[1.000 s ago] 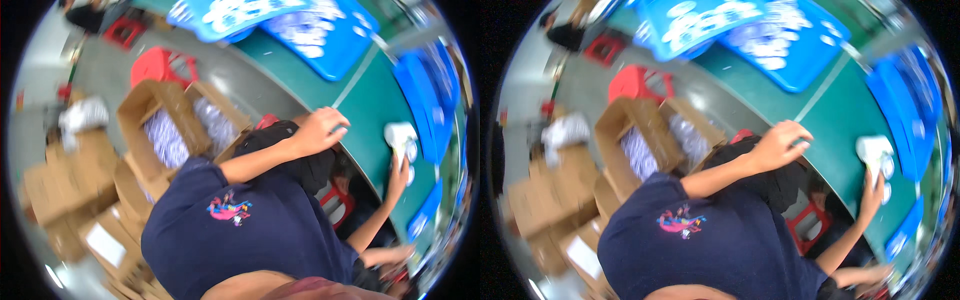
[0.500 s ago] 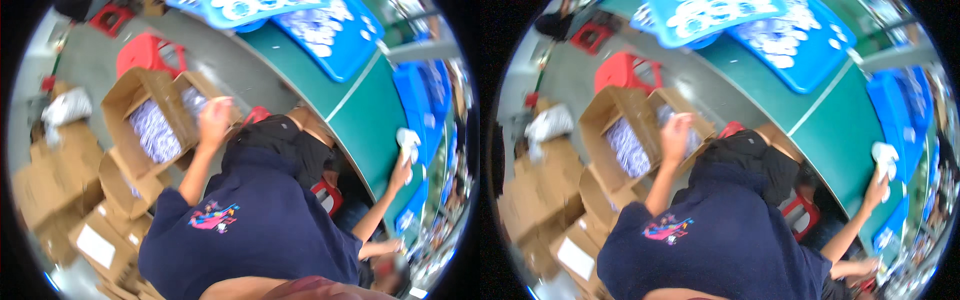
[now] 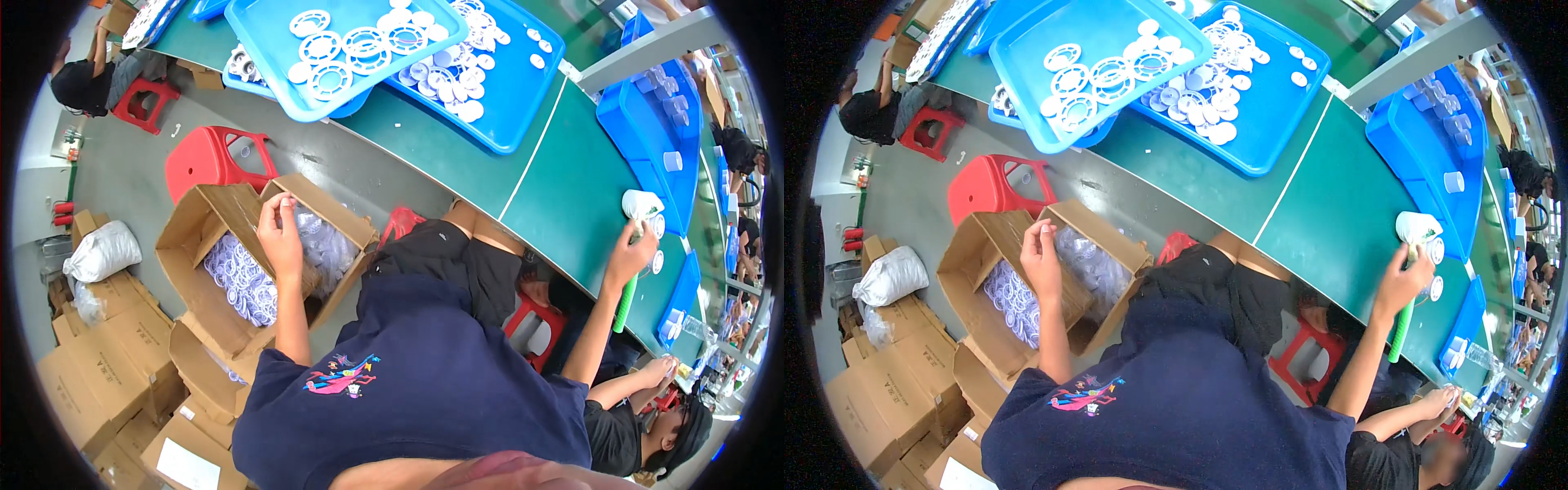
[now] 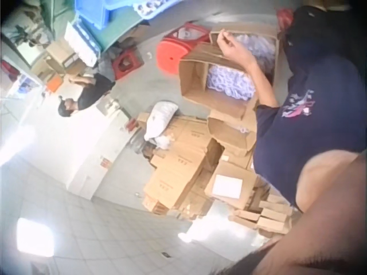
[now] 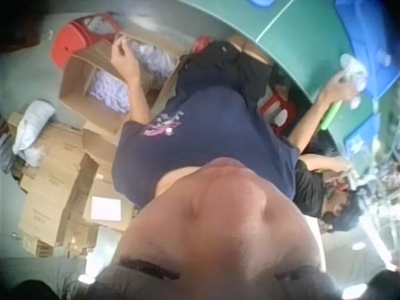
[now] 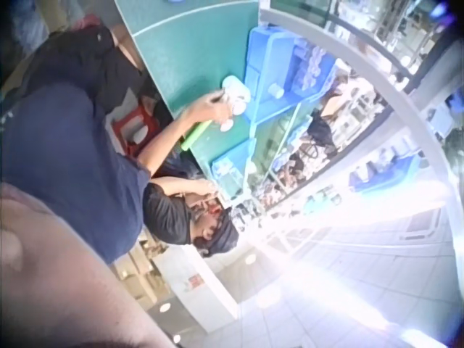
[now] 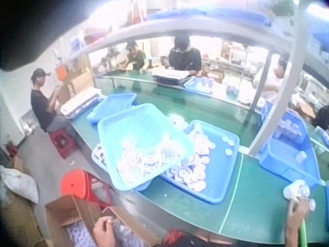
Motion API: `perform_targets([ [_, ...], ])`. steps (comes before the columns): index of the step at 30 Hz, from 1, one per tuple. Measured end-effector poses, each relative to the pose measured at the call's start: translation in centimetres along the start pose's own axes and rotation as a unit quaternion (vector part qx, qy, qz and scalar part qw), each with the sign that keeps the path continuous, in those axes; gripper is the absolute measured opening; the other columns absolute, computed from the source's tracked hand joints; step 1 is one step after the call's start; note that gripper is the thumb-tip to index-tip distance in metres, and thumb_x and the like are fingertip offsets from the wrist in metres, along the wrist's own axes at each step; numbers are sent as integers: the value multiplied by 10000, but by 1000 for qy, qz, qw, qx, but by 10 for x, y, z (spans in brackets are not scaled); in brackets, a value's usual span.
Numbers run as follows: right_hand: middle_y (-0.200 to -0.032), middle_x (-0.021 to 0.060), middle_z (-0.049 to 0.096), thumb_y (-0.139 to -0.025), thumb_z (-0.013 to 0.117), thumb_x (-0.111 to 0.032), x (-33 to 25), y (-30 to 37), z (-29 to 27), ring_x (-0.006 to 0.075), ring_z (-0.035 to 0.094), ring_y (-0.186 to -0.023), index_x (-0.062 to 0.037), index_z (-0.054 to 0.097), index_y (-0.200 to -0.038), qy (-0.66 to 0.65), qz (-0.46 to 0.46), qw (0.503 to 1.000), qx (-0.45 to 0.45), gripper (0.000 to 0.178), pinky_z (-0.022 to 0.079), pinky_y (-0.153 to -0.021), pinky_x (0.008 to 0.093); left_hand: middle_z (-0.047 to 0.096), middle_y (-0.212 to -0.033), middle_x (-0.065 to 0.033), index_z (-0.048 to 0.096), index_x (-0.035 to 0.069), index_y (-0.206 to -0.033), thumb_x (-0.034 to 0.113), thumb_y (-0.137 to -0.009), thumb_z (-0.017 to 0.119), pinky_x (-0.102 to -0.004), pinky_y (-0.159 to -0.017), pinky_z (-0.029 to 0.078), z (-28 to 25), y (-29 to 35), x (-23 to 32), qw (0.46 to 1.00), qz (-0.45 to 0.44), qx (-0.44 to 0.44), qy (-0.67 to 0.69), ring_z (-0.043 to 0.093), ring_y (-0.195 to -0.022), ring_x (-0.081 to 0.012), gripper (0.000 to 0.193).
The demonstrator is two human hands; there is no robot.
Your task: Assembling circular plastic components using a mallet and sorting them into trays and boxes.
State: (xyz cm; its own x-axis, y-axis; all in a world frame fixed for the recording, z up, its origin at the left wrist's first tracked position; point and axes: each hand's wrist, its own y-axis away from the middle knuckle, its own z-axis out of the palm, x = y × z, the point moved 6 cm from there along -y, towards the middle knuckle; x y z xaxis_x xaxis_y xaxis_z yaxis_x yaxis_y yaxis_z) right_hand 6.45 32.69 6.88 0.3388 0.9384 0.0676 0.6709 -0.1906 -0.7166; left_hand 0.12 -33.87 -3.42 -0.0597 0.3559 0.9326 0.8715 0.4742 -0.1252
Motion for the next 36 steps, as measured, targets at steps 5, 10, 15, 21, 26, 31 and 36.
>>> perform_targets([
  [5, -1062, 189, 739, -996, 714, -280, -164, -65, 56, 286, 738, -888, -28, 711, -1217, -336, 75, 928, -140, 335, 580, -774, 386, 727, -1021, -69, 709, 1, -1124, 94, -1047, 628, -316, -894, 540, 71, 12, 77, 993, 66, -74, 60, 685, -962, -160, 145],
  [10, -1207, 176, 652, -932, 676, -135, -243, -137, 131, 382, 625, -1160, -22, 695, -1156, -321, -74, 944, -24, 252, 539, -941, 463, 700, -1130, -145, 709, 20, -1124, 74, -967, 682, -399, -988, 513, 163, 16, 140, 961, 220, -151, 68, 660, -1091, -303, 168],
  [15, -1320, 173, 631, -936, 698, -239, -274, -190, 193, 381, 613, -1220, -95, 699, -1211, -262, -157, 950, -71, 311, 557, -968, 484, 533, -1396, -229, 606, 17, -1301, 132, -920, 721, -515, -1107, 426, 214, 2, 175, 930, 330, -158, -35, 517, -1297, -429, 414],
  [21, -1302, 214, 612, -942, 698, -296, -285, -201, 246, 446, 618, -1152, -109, 705, -1179, -127, -175, 963, -163, 302, 584, -854, 559, 477, -1457, -358, 531, -97, -1403, 370, -956, 719, -565, -1145, 386, 290, -52, 202, 897, 326, -233, -189, 467, -1352, -533, 673],
  [26, -1215, 207, 614, -880, 714, -220, -294, -153, 215, 389, 628, -1039, -67, 685, -1074, -139, -155, 969, -132, 249, 580, -828, 490, 456, -1507, -382, 492, -97, -1462, 529, -1029, 554, -610, -1200, 291, 327, -79, 184, 884, 264, -272, -276, 396, -1445, -533, 764],
  [31, -1174, 213, 594, -819, 775, -209, -307, -105, 123, 379, 589, -1047, -65, 681, -1062, -261, -178, 937, -151, 298, 549, -841, 483, 485, -1446, -422, 537, -129, -1387, 493, -1038, 553, -587, -1172, 368, 351, -90, 186, 887, 326, -218, -243, 475, -1378, -547, 713],
  [36, -1329, 228, 556, -886, 705, -106, -317, -105, 99, 433, 569, -1186, -30, 619, -1312, -398, -136, 873, -246, 442, 511, -1025, 496, 565, -1451, -304, 615, -63, -1357, 404, -1073, 530, -540, -1153, 395, 369, -112, 201, 878, 321, -329, -133, 517, -1362, -488, 553],
])
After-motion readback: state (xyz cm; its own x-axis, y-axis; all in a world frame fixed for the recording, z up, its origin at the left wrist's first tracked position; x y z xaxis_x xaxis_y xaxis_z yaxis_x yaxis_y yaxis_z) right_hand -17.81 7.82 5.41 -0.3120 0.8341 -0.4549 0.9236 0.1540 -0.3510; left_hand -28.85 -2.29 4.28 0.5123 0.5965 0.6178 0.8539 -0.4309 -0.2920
